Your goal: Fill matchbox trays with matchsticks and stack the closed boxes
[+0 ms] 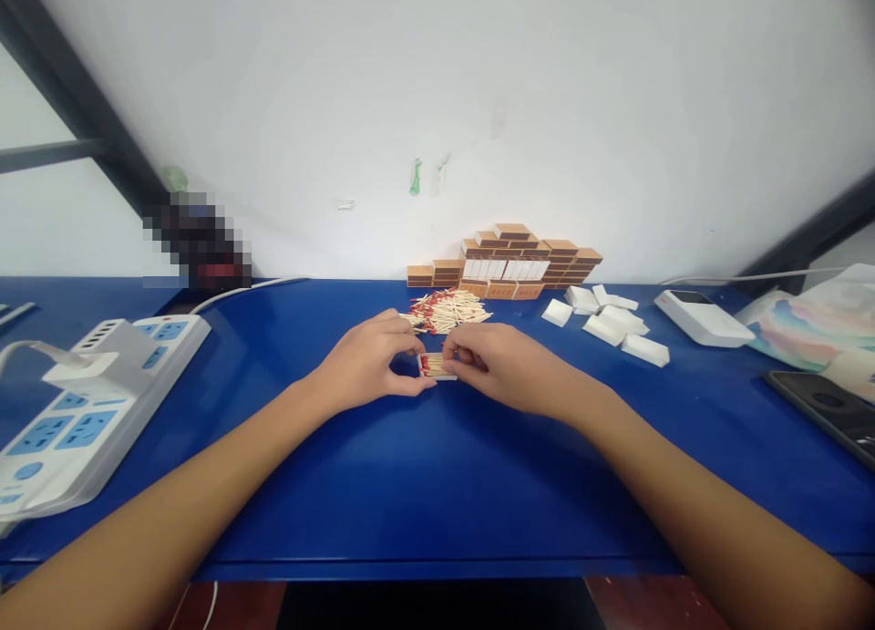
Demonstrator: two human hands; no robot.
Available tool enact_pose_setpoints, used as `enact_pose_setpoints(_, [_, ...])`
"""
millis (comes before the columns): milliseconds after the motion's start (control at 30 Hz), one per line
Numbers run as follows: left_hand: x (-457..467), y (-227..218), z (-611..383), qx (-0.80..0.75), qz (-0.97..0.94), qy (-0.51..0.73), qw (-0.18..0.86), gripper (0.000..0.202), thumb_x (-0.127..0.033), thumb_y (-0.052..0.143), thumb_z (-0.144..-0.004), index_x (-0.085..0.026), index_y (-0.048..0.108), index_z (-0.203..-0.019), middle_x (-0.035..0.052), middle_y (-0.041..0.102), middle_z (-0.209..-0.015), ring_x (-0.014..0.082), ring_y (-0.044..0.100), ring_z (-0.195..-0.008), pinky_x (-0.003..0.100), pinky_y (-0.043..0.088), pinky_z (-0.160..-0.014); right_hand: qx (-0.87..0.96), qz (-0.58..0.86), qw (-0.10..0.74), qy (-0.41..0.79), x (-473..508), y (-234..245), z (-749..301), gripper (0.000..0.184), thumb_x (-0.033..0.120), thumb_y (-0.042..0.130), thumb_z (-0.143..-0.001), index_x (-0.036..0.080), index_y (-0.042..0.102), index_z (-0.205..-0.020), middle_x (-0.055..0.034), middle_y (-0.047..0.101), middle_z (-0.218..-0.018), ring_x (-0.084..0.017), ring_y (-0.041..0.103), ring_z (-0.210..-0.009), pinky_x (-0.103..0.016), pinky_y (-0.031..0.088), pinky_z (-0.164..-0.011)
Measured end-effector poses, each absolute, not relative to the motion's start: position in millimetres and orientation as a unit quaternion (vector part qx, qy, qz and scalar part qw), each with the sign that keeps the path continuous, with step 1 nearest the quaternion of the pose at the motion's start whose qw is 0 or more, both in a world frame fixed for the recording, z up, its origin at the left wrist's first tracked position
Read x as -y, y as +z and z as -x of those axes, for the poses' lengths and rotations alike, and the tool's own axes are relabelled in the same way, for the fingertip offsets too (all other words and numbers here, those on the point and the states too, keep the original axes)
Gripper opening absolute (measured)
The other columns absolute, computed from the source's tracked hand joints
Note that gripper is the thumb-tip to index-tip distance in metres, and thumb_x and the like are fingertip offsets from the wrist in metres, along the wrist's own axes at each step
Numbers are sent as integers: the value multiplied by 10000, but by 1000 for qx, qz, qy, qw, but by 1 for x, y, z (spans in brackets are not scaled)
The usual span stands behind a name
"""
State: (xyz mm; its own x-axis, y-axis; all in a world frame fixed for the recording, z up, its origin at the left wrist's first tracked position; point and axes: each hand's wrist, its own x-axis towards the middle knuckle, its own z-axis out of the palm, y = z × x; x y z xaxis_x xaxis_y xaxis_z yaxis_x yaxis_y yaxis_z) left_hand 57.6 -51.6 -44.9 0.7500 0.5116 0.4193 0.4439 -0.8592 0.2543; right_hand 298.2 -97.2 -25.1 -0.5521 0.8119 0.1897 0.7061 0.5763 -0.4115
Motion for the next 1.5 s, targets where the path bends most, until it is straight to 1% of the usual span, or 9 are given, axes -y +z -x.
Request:
enact_pose_setpoints(100, [54, -44, -59, -245, -935, 249, 65, 253, -436, 797, -876, -188, 753, -902, 36, 665, -817, 212, 569, -857, 331, 467, -745, 861, 420, 219, 185, 98, -27, -295, 149, 309, 649, -1001, 203, 652, -896, 17, 625, -749, -130, 531, -673, -273, 370, -645])
enact_pose_setpoints(267, [57, -44, -61, -234, -939, 246, 63, 223, -410, 790, -880, -193, 741, -869, 40, 677, -825, 213, 576, -856, 343, 484, -783, 863, 387, 241, 219, 99, -33, -290, 70, 212, 642, -971, 206, 663, -905, 8, 622, -789, -139, 558, -731, -272, 418, -695])
enact_pose_setpoints(533, [58, -45, -61, -237, -939, 241, 61, 194, -372, 773, -881, -194, 708, -840, 27, 678, -822, 203, 582, -849, 345, 482, -839, 857, 405, 231, 221, 103, -33, -285, 66, 172, 642, -938, 202, 629, -881, 0, 569, -823, -149, 536, -780, -264, 410, -684])
enact_pose_setpoints(667, [57, -45, -61, -239, -940, 236, 60, 163, -343, 765, -872, -197, 704, -834, 24, 665, -810, 201, 567, -838, 336, 471, -805, 865, 403, 228, 195, 104, -36, -283, 50, 195, 633, -954, 198, 629, -903, -12, 585, -874, -146, 530, -777, -272, 399, -688])
enact_pose_setpoints(767, [56, -45, -61, -238, -938, 243, 62, 193, -368, 766, -878, -193, 705, -828, 27, 658, -801, 202, 556, -832, 328, 464, -761, 862, 401, 239, 198, 104, -34, -284, 63, 190, 626, -955, 196, 642, -895, -13, 590, -870, -144, 535, -774, -272, 409, -695])
enact_pose_setpoints(933, [55, -45, -60, -231, -935, 259, 67, 239, -412, 793, -872, -185, 721, -857, 30, 668, -806, 207, 578, -861, 328, 478, -775, 831, 413, 289, 235, 100, -26, -287, 75, 224, 650, -953, 202, 679, -887, 13, 584, -792, -123, 506, -687, -256, 408, -633])
enact_pose_setpoints(1133, [56, -45, -60, -221, -938, 260, 67, 226, -385, 811, -858, -184, 712, -829, 24, 670, -803, 197, 565, -836, 319, 469, -758, 840, 389, 250, 284, 98, -34, -286, 64, 222, 679, -949, 199, 675, -889, 22, 611, -768, -114, 534, -667, -262, 424, -652])
enact_pose_setpoints(1333, [55, -46, -59, -215, -938, 265, 68, 232, -382, 819, -847, -174, 715, -830, 29, 668, -798, 202, 569, -837, 319, 470, -749, 837, 388, 263, 283, 98, -35, -287, 89, 219, 652, -962, 201, 658, -875, 18, 611, -786, -115, 525, -674, -263, 421, -644])
enact_pose_setpoints(1500, [53, -46, -59, -225, -933, 270, 72, 272, -425, 831, -842, -176, 751, -918, 32, 676, -829, 203, 571, -843, 322, 466, -752, 831, 410, 286, 241, 94, -27, -296, 134, 259, 593, -1008, 205, 653, -901, 11, 590, -778, -132, 502, -686, -264, 403, -623])
